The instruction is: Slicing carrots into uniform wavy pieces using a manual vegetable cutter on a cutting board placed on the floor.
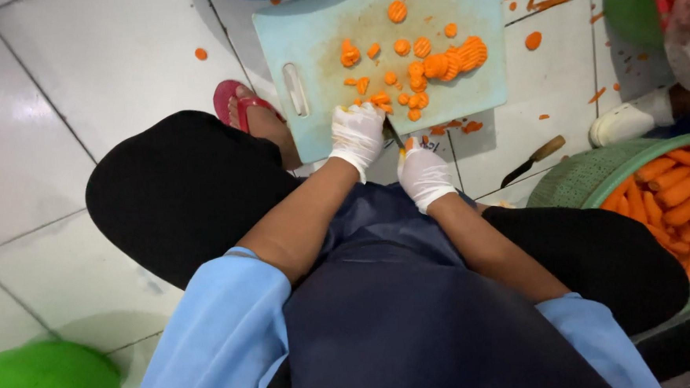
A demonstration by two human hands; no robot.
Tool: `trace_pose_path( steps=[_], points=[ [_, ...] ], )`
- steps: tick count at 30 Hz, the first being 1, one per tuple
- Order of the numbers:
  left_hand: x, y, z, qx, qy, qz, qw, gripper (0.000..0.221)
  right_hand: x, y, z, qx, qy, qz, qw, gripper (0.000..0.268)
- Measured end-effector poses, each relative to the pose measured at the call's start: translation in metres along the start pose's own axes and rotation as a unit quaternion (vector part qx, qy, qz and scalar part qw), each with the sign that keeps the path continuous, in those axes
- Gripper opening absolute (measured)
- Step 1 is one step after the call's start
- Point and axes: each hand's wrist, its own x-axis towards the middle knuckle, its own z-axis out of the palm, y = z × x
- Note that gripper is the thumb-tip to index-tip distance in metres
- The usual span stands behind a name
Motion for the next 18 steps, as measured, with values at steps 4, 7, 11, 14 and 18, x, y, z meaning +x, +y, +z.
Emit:
trace_pose_path(
  steps=[4,7,11,14,18],
  points=[
    [-0.001,0.000,0.002,0.000,0.005,-0.008,1.000,0.009,0.004,0.009,-0.006,0.051,0.010,0.009,0.999,0.045],
    [-0.001,-0.002,0.001,0.016,0.007,-0.027,0.999,0.008,0.008,0.025,0.000,0.086,0.039,-0.004,0.996,0.055],
    [0.003,-0.001,-0.014,-0.001,0.038,-0.005,0.999,0.011,-0.003,0.039,-0.015,0.157,0.113,-0.003,0.981,0.042],
    [0.003,0.002,-0.001,-0.009,0.115,0.053,0.992,0.012,-0.007,0.044,-0.027,0.171,0.146,-0.002,0.974,0.038],
    [-0.004,-0.001,0.014,-0.069,0.115,0.130,0.982,0.007,-0.002,0.041,-0.031,0.157,0.164,-0.014,0.974,0.040]
  ],
)
